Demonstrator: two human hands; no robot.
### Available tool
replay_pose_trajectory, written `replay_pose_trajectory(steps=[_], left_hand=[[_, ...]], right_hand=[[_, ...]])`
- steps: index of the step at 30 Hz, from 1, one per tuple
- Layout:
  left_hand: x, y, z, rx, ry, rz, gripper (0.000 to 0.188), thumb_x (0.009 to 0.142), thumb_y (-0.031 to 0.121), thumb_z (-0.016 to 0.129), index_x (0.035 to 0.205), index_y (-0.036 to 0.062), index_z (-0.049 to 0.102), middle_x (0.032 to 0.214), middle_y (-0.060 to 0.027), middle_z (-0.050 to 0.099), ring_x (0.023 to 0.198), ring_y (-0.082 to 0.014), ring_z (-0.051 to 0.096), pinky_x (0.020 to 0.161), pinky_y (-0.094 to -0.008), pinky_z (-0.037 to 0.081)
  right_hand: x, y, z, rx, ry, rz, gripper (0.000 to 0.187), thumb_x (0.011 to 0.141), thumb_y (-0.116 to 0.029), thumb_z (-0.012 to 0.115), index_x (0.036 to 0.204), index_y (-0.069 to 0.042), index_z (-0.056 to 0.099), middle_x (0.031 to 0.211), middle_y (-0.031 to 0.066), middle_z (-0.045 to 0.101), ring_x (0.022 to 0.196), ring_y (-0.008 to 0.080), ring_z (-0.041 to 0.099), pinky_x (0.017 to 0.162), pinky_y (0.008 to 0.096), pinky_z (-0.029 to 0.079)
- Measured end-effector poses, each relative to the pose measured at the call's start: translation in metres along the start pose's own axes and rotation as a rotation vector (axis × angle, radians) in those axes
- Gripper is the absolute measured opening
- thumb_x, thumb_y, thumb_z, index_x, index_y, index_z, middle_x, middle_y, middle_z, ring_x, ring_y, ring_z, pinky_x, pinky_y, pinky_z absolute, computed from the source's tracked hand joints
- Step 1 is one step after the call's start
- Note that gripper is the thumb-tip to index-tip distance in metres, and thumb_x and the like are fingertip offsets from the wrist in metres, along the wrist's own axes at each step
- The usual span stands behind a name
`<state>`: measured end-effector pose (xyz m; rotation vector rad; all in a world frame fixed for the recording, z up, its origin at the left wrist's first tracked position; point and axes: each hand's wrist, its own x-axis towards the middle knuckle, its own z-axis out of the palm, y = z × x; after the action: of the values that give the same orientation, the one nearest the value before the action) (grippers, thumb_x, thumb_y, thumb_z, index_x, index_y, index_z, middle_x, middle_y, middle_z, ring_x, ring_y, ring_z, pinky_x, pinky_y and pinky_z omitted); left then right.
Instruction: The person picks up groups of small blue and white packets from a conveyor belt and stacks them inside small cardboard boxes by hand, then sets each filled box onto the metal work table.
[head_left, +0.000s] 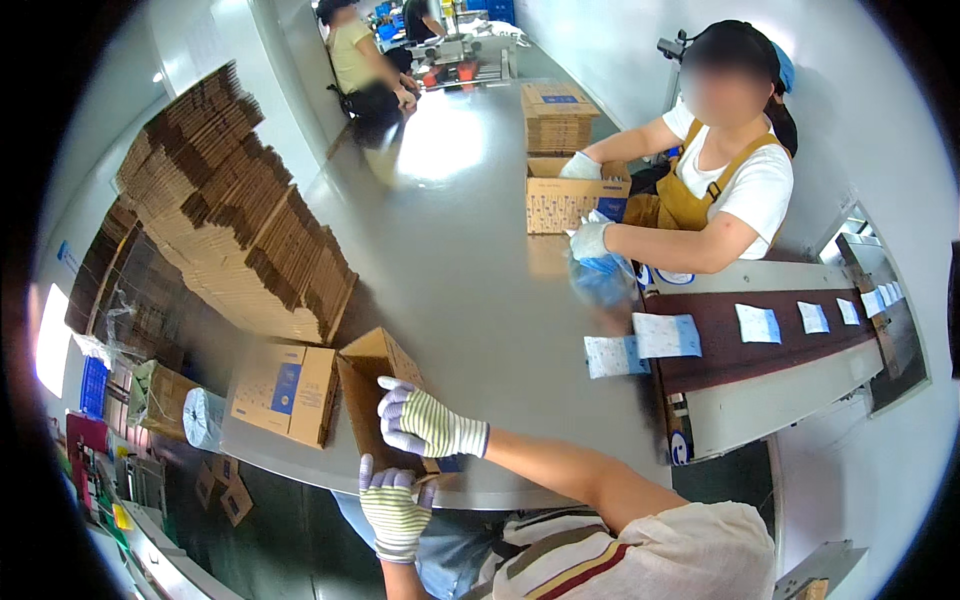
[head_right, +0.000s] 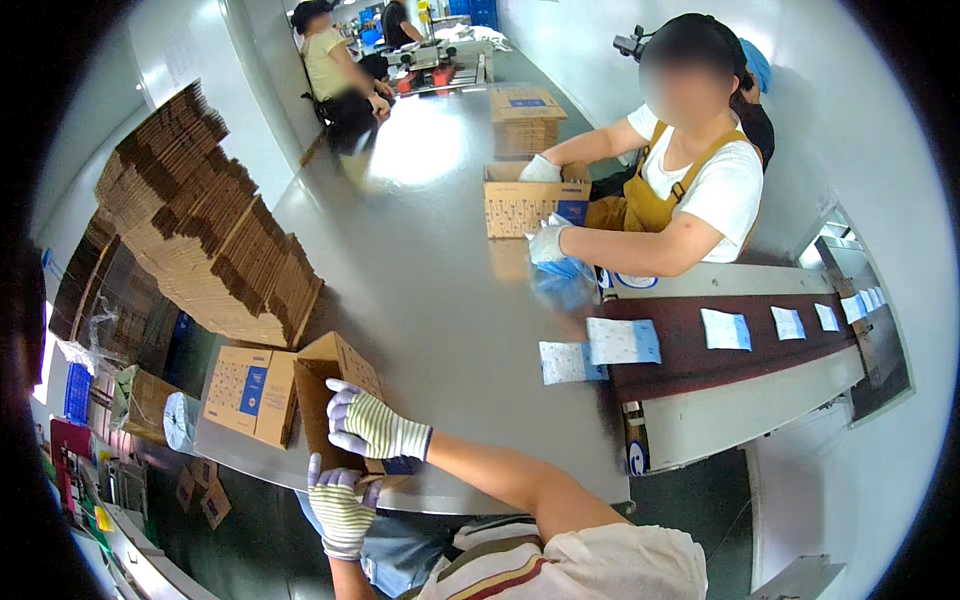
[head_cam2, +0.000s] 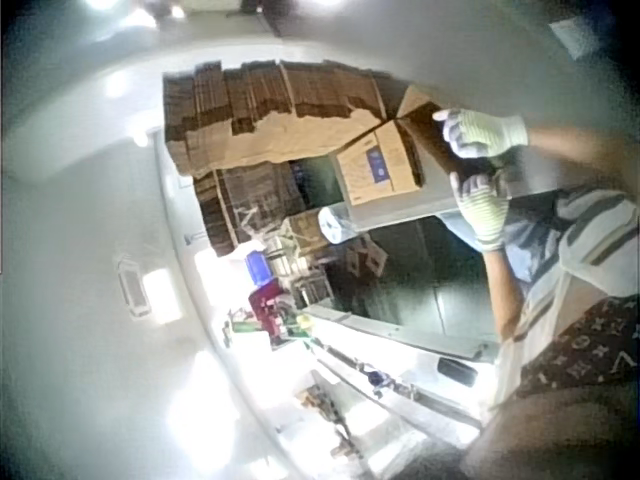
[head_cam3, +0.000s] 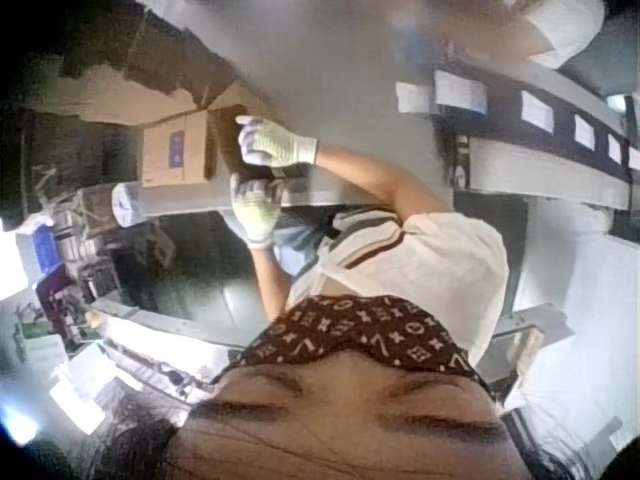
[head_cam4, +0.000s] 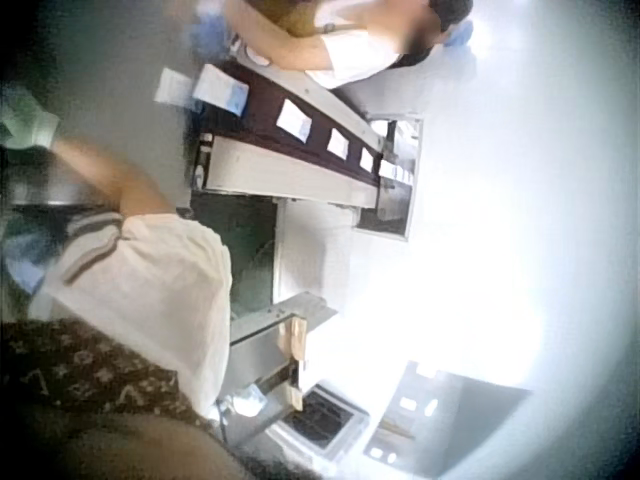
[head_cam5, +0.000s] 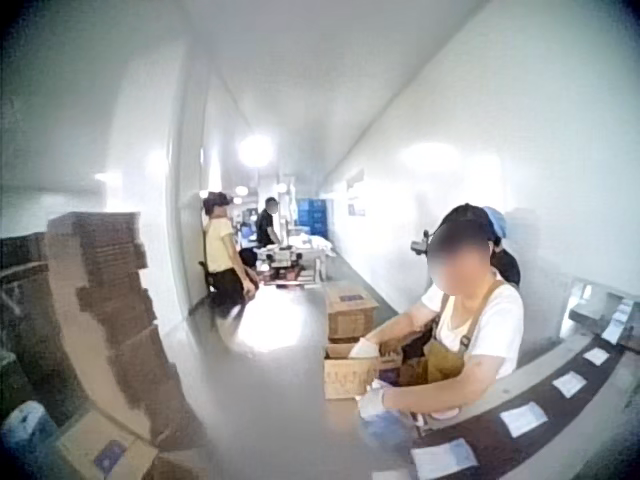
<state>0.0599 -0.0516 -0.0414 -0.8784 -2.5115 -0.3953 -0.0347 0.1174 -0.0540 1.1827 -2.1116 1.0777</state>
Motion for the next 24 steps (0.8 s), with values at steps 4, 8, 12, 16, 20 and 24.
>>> replay_pose_trajectory(steps=[4, 8, 12, 16, 20, 24], left_hand=[[0.002, 0.003, -0.002, -0.009, 0.020, 0.008, 0.028, 0.067, 0.022, 0.076, 0.079, 0.0087, 0.056, 0.073, -0.0077, 0.058, 0.074, -0.0270, 0.058, 0.108, -0.0508, 0.033], [0.004, 0.004, 0.001, -0.012, 0.035, -0.004, 0.027, 0.067, 0.021, 0.076, 0.079, 0.0075, 0.056, 0.072, -0.0093, 0.057, 0.074, -0.0283, 0.057, 0.108, -0.0509, 0.033], [0.005, 0.003, 0.002, -0.018, 0.024, -0.032, 0.026, 0.066, 0.020, 0.076, 0.078, 0.0068, 0.057, 0.073, -0.0097, 0.058, 0.075, -0.0292, 0.058, 0.108, -0.0507, 0.033], [0.007, 0.008, -0.001, -0.017, -0.015, -0.058, 0.024, 0.067, 0.020, 0.076, 0.074, 0.0065, 0.056, 0.068, -0.0103, 0.058, 0.068, -0.0292, 0.059, 0.107, -0.0484, 0.035], [0.012, 0.010, -0.005, -0.018, -0.044, -0.043, 0.024, 0.066, 0.020, 0.075, 0.072, 0.0056, 0.056, 0.065, -0.0111, 0.057, 0.062, -0.0298, 0.058, 0.105, -0.0479, 0.037], [0.014, 0.010, -0.004, 0.001, -0.036, -0.038, 0.025, 0.066, 0.020, 0.074, 0.070, 0.0056, 0.054, 0.065, -0.0122, 0.056, 0.061, -0.0306, 0.058, 0.104, -0.0482, 0.038]], right_hand=[[-0.003, -0.003, 0.004, 0.299, 0.093, 0.095, 0.019, 0.090, -0.018, 0.050, 0.076, -0.008, 0.058, 0.082, 0.0024, 0.055, 0.091, 0.0215, 0.055, 0.117, 0.0483, 0.020], [0.001, -0.004, -0.008, 0.253, 0.028, 0.124, 0.020, 0.089, -0.018, 0.049, 0.072, -0.011, 0.056, 0.078, 0.0014, 0.054, 0.091, 0.0209, 0.055, 0.117, 0.0483, 0.018], [0.002, 0.000, 0.000, 0.174, 0.108, 0.070, 0.013, 0.084, -0.015, 0.056, 0.072, -0.010, 0.057, 0.075, 0.0040, 0.053, 0.088, 0.0244, 0.056, 0.116, 0.0511, 0.022], [-0.001, -0.001, 0.002, 0.148, 0.145, 0.070, 0.013, 0.083, -0.016, 0.058, 0.075, -0.006, 0.062, 0.079, 0.0065, 0.058, 0.090, 0.0269, 0.058, 0.115, 0.0510, 0.024], [-0.002, 0.000, -0.005, 0.085, 0.071, 0.061, 0.015, 0.083, -0.017, 0.058, 0.075, -0.006, 0.063, 0.079, 0.0074, 0.059, 0.088, 0.0267, 0.059, 0.114, 0.0509, 0.026], [-0.001, 0.005, -0.007, 0.053, 0.037, 0.045, 0.015, 0.083, -0.018, 0.059, 0.076, -0.006, 0.064, 0.081, 0.0064, 0.062, 0.090, 0.0261, 0.060, 0.114, 0.0499, 0.027]])
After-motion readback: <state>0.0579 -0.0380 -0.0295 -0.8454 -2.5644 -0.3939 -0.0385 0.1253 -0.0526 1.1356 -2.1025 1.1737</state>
